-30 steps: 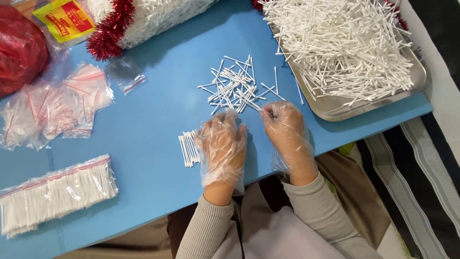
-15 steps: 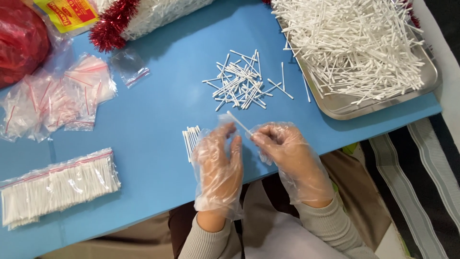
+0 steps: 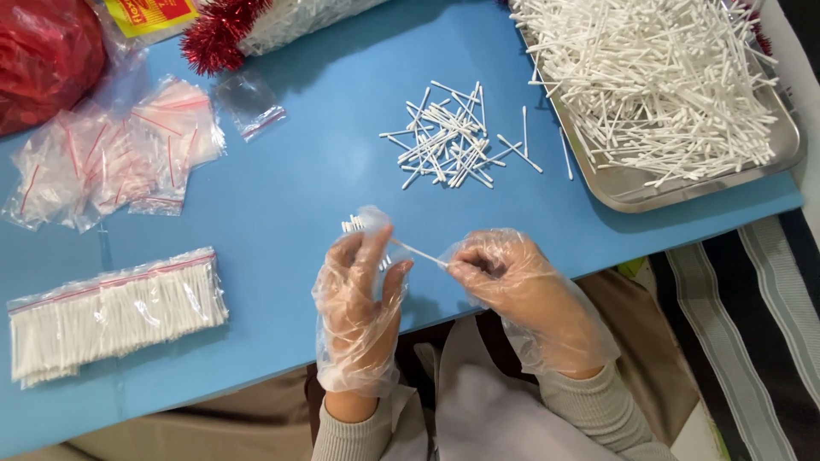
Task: Arranging cotton swabs into neat rows on a flat surface, likely for counting or packaging.
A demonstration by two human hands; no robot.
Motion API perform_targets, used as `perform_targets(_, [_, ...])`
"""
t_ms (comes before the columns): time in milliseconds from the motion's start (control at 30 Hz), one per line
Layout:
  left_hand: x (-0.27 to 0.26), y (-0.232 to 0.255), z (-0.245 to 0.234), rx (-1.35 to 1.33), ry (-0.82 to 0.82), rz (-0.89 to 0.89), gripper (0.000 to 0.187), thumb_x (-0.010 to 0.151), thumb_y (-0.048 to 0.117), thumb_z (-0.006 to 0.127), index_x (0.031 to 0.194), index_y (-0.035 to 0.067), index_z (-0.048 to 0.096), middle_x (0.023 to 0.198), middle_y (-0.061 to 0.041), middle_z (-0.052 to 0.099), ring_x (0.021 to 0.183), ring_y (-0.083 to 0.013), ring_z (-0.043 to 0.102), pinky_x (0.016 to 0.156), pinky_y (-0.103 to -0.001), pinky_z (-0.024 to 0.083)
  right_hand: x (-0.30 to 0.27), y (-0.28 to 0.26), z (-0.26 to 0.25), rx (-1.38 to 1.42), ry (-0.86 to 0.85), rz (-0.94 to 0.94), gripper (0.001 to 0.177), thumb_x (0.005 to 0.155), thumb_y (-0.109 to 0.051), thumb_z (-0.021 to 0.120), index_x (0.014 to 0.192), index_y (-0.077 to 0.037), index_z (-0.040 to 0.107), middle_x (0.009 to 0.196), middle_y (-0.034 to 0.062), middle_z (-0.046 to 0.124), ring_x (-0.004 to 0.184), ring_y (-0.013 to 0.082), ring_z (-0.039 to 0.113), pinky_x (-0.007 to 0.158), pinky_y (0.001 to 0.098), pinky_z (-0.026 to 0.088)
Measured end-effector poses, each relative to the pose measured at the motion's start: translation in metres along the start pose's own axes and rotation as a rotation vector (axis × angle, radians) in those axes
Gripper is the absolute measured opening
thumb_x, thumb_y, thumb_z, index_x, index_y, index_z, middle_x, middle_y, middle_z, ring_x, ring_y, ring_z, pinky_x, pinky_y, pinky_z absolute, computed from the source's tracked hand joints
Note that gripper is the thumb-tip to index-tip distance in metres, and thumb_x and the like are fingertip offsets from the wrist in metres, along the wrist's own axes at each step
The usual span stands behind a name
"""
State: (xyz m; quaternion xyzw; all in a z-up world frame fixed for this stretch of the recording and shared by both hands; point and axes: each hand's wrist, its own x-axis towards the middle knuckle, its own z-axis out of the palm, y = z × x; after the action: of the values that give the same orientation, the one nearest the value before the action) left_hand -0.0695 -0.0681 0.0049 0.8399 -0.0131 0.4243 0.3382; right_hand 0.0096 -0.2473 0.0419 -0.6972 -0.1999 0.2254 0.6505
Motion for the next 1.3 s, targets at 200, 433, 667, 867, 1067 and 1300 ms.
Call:
perform_targets(200, [-0.007, 0.000, 0.008, 0.033, 0.115, 0.114, 0.005, 0.086, 0.005, 0.081, 0.089, 0.009, 0.079, 0.073, -0.004, 0.070, 0.058, -0.0222, 0.066, 0.060, -0.029, 0.058, -0.003, -0.003, 0.009, 0.015, 0.038, -0.015, 0.026, 0.093, 0.002, 0.068, 0.067, -0.001, 0.066, 0.060, 0.0057, 0.051, 0.057, 0.0104, 0.048, 0.051, 0.0244, 0.047])
perform_targets(433, [-0.027, 0.011, 0.004, 0.044, 0.113, -0.019, 0.009, 0.093, -0.001, 0.070, 0.095, 0.008, 0.067, 0.072, -0.003, 0.066, 0.058, -0.0169, 0.060, 0.059, -0.028, 0.054, -0.004, 0.004, 0.022, 0.005, 0.141, 0.052, 0.012, 0.094, -0.007, 0.068, 0.093, 0.000, 0.077, 0.083, 0.0097, 0.072, 0.057, 0.0126, 0.061, 0.051, 0.0234, 0.055])
perform_targets(667, [-0.029, 0.013, 0.000, -0.030, 0.001, 0.063, 0.042, 0.094, -0.013, 0.077, 0.128, 0.002, 0.058, 0.118, -0.011, 0.075, 0.084, -0.0200, 0.078, 0.072, -0.031, 0.065, 0.001, -0.003, 0.051, 0.115, 0.056, 0.060, 0.024, 0.100, -0.012, 0.065, 0.079, -0.003, 0.074, 0.071, 0.0009, 0.065, 0.061, 0.0091, 0.055, 0.055, 0.0235, 0.046])
perform_targets(867, [-0.090, -0.020, 0.012, 0.350, -0.285, 0.097, 0.057, 0.107, -0.006, 0.064, 0.156, 0.004, 0.036, 0.162, -0.005, 0.038, 0.150, -0.0087, 0.040, 0.121, -0.021, 0.046, 0.017, 0.008, 0.052, -0.042, 0.052, 0.133, 0.027, 0.097, -0.012, 0.063, 0.072, -0.008, 0.071, 0.055, -0.0007, 0.055, 0.051, 0.0094, 0.053, 0.050, 0.0243, 0.048])
perform_targets(1067, [-0.045, -0.018, -0.026, 0.289, -0.050, -0.050, 0.023, 0.104, 0.000, 0.068, 0.126, 0.005, 0.061, 0.077, 0.000, 0.061, 0.056, -0.0064, 0.035, 0.050, -0.021, 0.035, 0.036, 0.000, 0.059, -0.123, 0.077, 0.384, 0.030, 0.104, -0.011, 0.063, 0.074, -0.007, 0.066, 0.056, 0.0041, 0.060, 0.051, 0.0143, 0.058, 0.054, 0.0271, 0.055])
perform_targets(1300, [-0.043, -0.033, -0.039, 0.561, -0.301, -0.548, 0.013, 0.096, 0.028, 0.071, 0.106, 0.022, 0.077, 0.101, -0.003, 0.073, 0.098, -0.0273, 0.071, 0.079, -0.039, 0.060, 0.064, 0.055, 0.073, -0.830, 0.112, 0.268, 0.026, 0.090, -0.037, 0.065, 0.078, -0.015, 0.074, 0.077, 0.0096, 0.071, 0.082, 0.0345, 0.072, 0.075, 0.0458, 0.058])
